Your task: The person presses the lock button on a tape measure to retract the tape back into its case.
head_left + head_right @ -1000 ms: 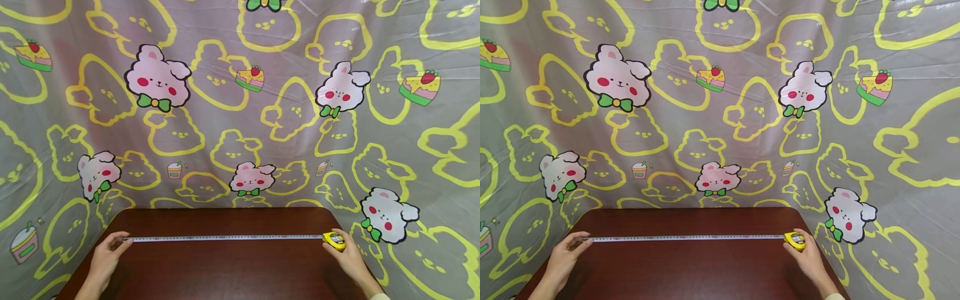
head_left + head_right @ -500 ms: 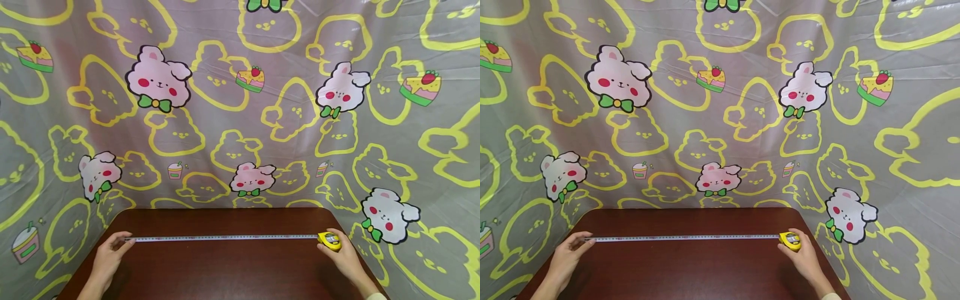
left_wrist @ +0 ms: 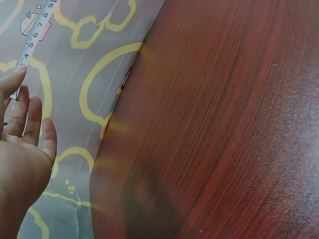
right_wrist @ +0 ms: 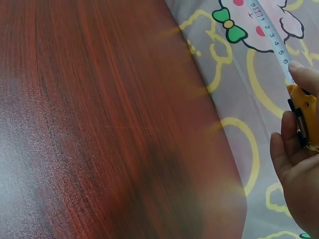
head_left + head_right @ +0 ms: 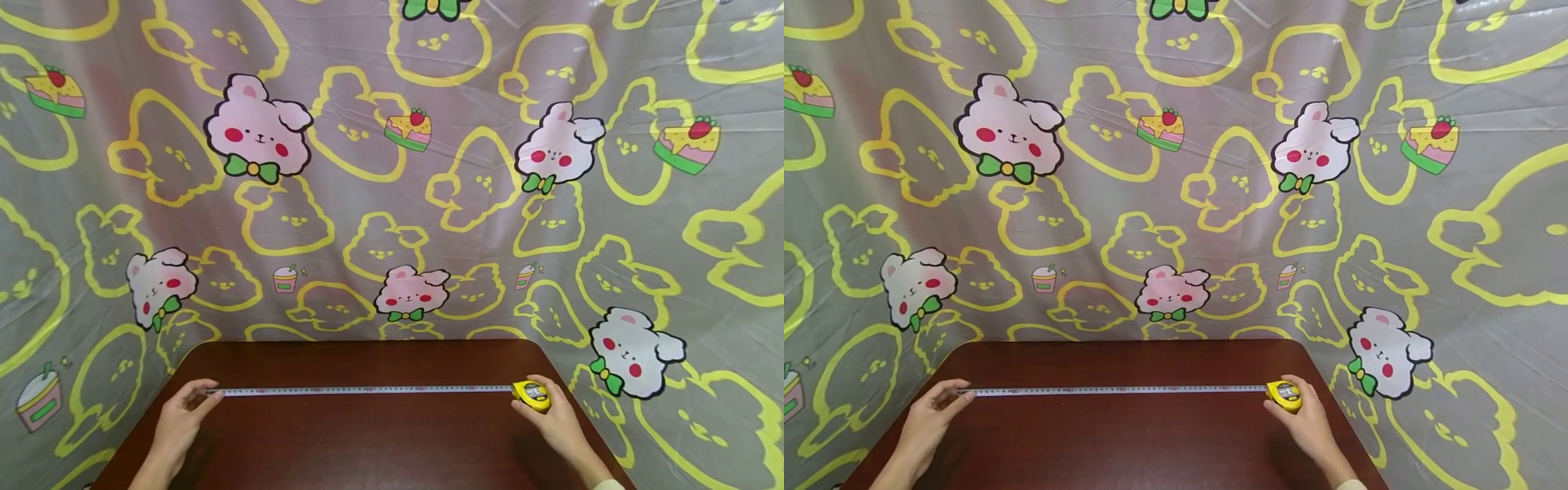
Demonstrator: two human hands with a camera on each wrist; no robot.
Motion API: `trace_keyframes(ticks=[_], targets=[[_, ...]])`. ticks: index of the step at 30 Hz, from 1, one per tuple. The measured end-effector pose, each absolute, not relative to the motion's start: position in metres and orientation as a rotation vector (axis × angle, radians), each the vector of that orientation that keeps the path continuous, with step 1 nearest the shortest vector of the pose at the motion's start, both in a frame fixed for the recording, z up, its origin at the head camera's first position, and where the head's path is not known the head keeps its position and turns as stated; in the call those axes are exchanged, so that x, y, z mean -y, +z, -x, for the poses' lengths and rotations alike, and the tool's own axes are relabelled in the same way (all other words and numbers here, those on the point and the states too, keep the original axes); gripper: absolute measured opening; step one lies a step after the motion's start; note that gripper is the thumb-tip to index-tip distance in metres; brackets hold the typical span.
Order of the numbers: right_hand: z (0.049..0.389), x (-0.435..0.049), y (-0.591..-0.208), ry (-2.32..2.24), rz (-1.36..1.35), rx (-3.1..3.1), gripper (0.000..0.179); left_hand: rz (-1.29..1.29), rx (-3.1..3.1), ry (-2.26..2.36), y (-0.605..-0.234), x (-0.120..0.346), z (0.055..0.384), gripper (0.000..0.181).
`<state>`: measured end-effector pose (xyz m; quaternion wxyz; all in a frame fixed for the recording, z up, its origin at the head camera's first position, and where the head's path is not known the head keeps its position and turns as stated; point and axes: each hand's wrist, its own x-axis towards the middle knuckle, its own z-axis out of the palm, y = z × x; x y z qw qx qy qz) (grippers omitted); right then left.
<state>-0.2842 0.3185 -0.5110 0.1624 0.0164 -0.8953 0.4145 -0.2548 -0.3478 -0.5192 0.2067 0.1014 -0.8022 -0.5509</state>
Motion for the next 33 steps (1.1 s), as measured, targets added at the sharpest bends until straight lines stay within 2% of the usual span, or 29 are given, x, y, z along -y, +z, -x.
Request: trace_keyframes(ticks=[33], targets=[[0.289,-0.294,-0.513,1.139,-0.095,2.506,0.067,-0.168,2.222,-1.546,-0.524,0.328,0.263,0.035]])
